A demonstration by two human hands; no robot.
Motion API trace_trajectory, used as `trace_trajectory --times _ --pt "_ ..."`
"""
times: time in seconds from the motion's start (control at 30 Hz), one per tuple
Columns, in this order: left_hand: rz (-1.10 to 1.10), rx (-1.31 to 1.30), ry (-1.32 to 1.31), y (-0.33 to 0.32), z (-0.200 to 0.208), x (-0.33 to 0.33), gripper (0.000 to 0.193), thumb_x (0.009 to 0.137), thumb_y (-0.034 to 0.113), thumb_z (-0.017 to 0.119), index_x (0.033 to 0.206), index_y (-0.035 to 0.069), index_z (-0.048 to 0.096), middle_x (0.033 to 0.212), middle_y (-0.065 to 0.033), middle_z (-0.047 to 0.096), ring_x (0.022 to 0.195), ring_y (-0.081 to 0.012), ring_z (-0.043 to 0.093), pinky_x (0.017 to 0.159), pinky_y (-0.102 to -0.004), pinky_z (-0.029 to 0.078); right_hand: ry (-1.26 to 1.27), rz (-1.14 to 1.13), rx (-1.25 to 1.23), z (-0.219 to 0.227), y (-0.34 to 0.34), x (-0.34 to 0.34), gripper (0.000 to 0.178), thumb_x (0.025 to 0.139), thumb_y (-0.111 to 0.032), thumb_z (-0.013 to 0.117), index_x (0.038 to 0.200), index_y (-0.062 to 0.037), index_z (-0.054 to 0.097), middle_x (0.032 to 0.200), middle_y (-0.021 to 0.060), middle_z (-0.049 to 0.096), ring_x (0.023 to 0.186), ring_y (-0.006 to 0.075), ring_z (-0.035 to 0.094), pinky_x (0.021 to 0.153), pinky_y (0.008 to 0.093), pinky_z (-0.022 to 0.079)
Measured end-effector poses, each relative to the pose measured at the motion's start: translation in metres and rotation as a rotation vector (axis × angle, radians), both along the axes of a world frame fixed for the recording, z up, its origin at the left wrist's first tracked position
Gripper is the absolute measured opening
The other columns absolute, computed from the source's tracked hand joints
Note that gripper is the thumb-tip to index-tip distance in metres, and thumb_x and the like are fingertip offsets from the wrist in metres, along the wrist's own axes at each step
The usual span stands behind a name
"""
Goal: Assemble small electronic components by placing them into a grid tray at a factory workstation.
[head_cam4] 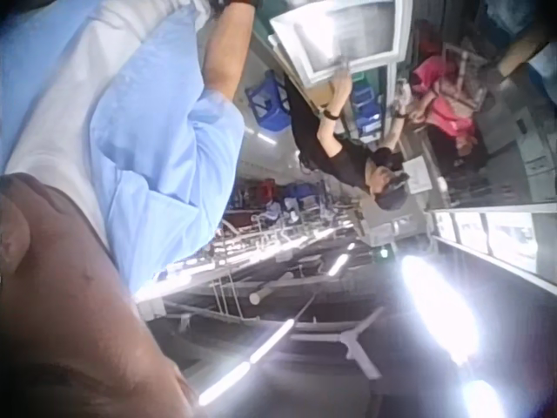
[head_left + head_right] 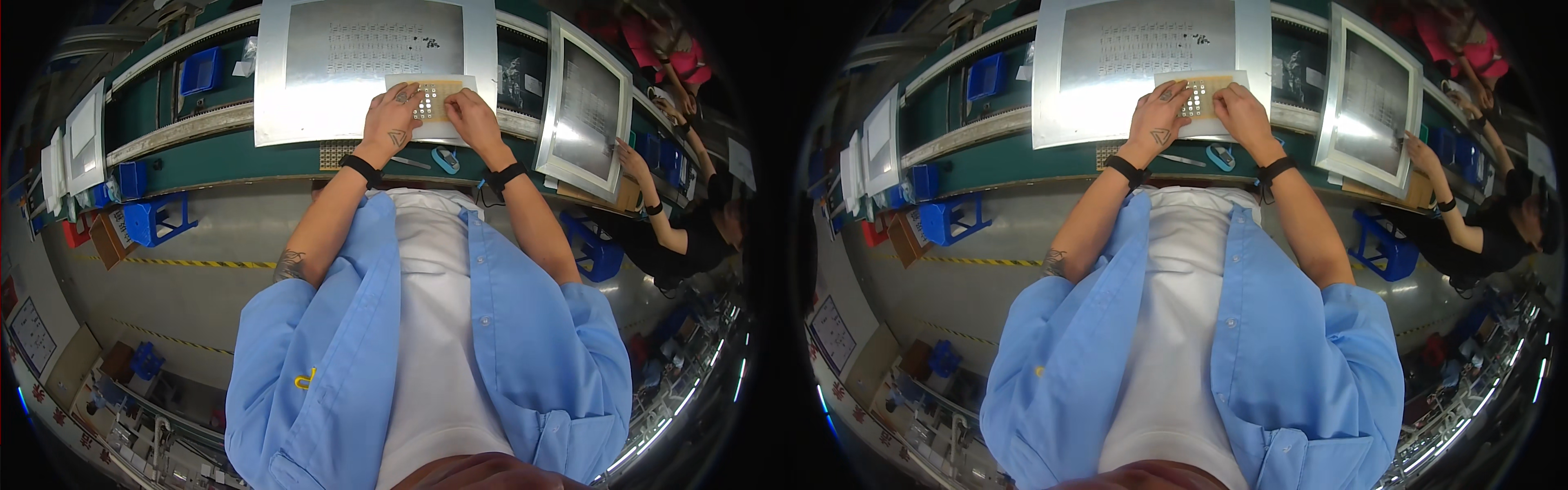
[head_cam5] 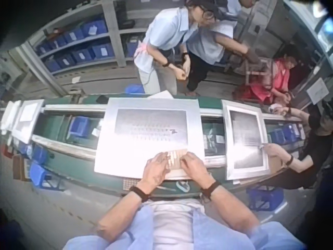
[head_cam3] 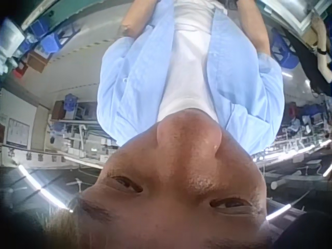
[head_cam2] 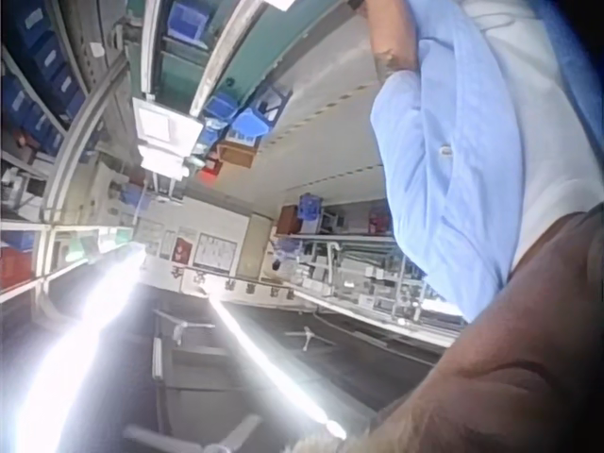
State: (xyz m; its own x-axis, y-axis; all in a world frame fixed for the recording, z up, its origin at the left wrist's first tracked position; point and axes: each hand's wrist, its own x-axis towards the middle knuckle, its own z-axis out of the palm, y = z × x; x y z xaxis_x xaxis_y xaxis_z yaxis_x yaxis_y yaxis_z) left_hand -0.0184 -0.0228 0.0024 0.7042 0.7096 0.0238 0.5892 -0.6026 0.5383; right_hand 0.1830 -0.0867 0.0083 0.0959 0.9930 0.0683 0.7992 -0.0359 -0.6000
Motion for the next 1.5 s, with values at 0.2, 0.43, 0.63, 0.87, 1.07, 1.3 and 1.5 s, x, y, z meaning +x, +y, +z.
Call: trace_trajectory --times 0.2,0.43,0.63,0.87,1.07,1.3,1.5 --pt "0.008 -0.001 -0.004 0.002 -0.001 -0.001 0.056 0.079 0.017 0.078 0.132 0.012 0.062 0.145 -0.0036 0.055 0.137 -0.0227 0.046 0.110 -0.0426 0.039 0.133 0.035 0.127 -0.012 0.006 -0.005 0.010 0.091 -0.007 0.068 0.099 -0.0013 0.071 0.092 0.0109 0.064 0.082 0.0285 0.064 0.073 0.0369 0.053" --pt "0.008 -0.011 -0.002 0.002 -0.001 -0.001 0.055 0.080 0.016 0.077 0.133 0.013 0.061 0.144 -0.0024 0.056 0.138 -0.0227 0.047 0.108 -0.0449 0.041 0.051 0.046 0.183 -0.018 0.005 -0.008 0.009 0.087 -0.009 0.070 0.094 -0.0032 0.069 0.090 0.0104 0.062 0.089 0.0310 0.060 0.078 0.0396 0.051" --pt "0.013 -0.017 -0.006 0.002 -0.001 -0.001 0.056 0.080 0.017 0.078 0.133 0.014 0.061 0.145 -0.0017 0.056 0.138 -0.0223 0.047 0.108 -0.0454 0.041 -0.009 0.118 0.184 -0.015 0.011 -0.005 0.008 0.086 -0.008 0.070 0.093 -0.0040 0.068 0.090 0.0097 0.061 0.090 0.0305 0.061 0.079 0.0401 0.052" --pt "0.015 -0.019 -0.003 0.002 -0.002 -0.001 0.056 0.079 0.018 0.078 0.133 0.014 0.061 0.145 -0.0016 0.056 0.138 -0.0220 0.047 0.109 -0.0451 0.040 -0.154 0.158 0.219 -0.012 0.004 -0.011 0.010 0.085 -0.007 0.069 0.095 -0.0070 0.068 0.090 0.0080 0.059 0.088 0.0278 0.061 0.077 0.0391 0.052" --pt "0.009 -0.014 -0.003 0.003 -0.001 0.001 0.057 0.080 0.017 0.077 0.134 0.013 0.061 0.145 -0.0021 0.056 0.137 -0.0226 0.047 0.109 -0.0442 0.040 -0.491 0.298 0.238 -0.006 0.001 -0.016 0.017 0.081 -0.010 0.069 0.097 -0.0085 0.071 0.088 0.0073 0.060 0.083 0.0268 0.061 0.073 0.0380 0.051" --pt "0.026 -0.012 0.017 0.005 0.001 0.000 0.055 0.080 0.015 0.076 0.133 0.012 0.061 0.145 -0.0029 0.056 0.137 -0.0230 0.047 0.109 -0.0438 0.040 -0.176 0.070 0.138 -0.006 0.057 0.010 0.023 0.083 -0.017 0.071 0.101 -0.0031 0.073 0.087 0.0123 0.068 0.081 0.0304 0.067 0.074 0.0397 0.054" --pt "0.020 -0.021 0.042 0.003 0.004 0.002 0.054 0.080 0.015 0.076 0.132 0.012 0.061 0.145 -0.0026 0.056 0.138 -0.0228 0.046 0.109 -0.0440 0.040 0.029 -0.228 -0.001 -0.034 0.123 0.029 0.027 0.087 -0.024 0.073 0.103 -0.0023 0.074 0.094 0.0159 0.074 0.085 0.0331 0.071 0.080 0.0403 0.057"
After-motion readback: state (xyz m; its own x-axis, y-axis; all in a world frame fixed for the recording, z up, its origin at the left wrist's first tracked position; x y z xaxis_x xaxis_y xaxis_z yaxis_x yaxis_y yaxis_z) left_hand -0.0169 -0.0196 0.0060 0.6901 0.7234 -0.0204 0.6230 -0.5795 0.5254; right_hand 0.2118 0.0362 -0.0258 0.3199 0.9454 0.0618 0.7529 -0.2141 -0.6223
